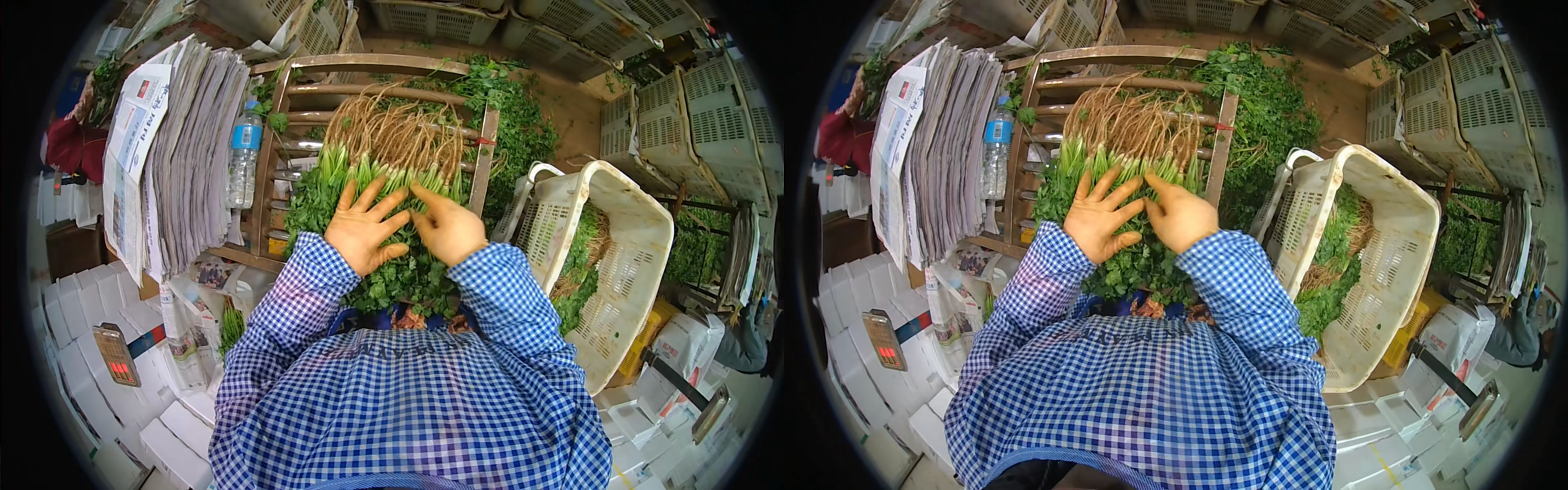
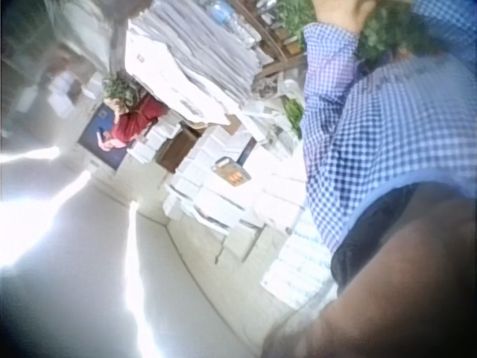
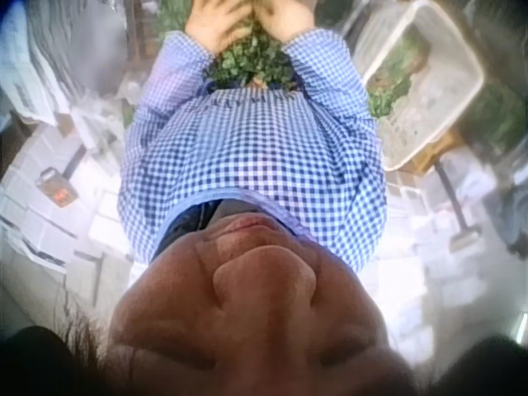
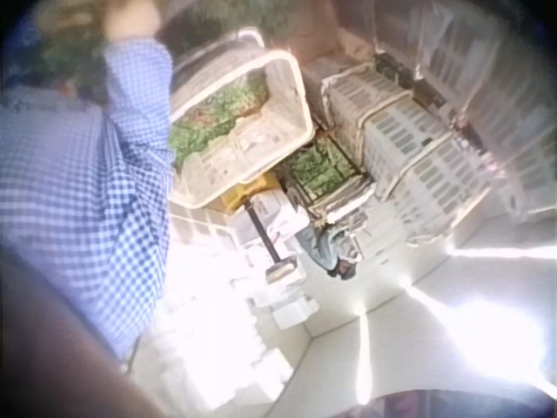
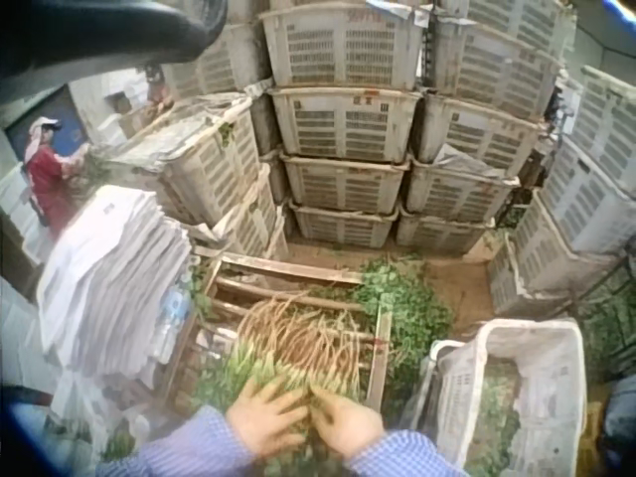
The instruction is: The person picks through a bunch of cilantro by hand, removing damaged stalks and debris, and places the cleaned bunch into a plastic basket.
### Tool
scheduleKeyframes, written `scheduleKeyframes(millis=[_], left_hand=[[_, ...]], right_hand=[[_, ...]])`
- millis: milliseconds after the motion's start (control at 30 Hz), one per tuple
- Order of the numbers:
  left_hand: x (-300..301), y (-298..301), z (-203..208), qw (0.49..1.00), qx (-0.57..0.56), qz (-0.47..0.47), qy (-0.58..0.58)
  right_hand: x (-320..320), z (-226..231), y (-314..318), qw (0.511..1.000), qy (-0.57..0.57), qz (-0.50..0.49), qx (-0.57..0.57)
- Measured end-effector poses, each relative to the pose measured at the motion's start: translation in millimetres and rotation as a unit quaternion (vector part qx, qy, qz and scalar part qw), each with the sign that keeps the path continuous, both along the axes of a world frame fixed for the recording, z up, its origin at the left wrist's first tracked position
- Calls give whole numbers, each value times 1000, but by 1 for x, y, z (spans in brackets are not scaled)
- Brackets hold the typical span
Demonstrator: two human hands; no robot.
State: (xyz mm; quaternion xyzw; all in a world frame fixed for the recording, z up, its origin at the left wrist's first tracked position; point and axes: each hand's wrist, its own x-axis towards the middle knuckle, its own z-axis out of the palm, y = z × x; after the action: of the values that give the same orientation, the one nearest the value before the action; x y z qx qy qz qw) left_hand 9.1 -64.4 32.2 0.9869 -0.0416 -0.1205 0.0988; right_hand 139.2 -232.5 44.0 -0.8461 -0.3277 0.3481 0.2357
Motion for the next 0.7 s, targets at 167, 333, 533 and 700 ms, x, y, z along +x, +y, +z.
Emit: scheduleKeyframes(millis=[167,333,533,700], left_hand=[[-4,0,-7,999,-18,18,-43],[-1,0,-5,998,-8,32,-47],[-13,9,-11,996,-37,37,-75],[-10,9,-10,997,-44,38,-59]], right_hand=[[9,-13,-33,947,17,-295,129],[-20,3,-2,994,39,-96,-19],[-20,-17,-43,957,142,-218,124],[-6,-15,-36,970,76,-204,105]])
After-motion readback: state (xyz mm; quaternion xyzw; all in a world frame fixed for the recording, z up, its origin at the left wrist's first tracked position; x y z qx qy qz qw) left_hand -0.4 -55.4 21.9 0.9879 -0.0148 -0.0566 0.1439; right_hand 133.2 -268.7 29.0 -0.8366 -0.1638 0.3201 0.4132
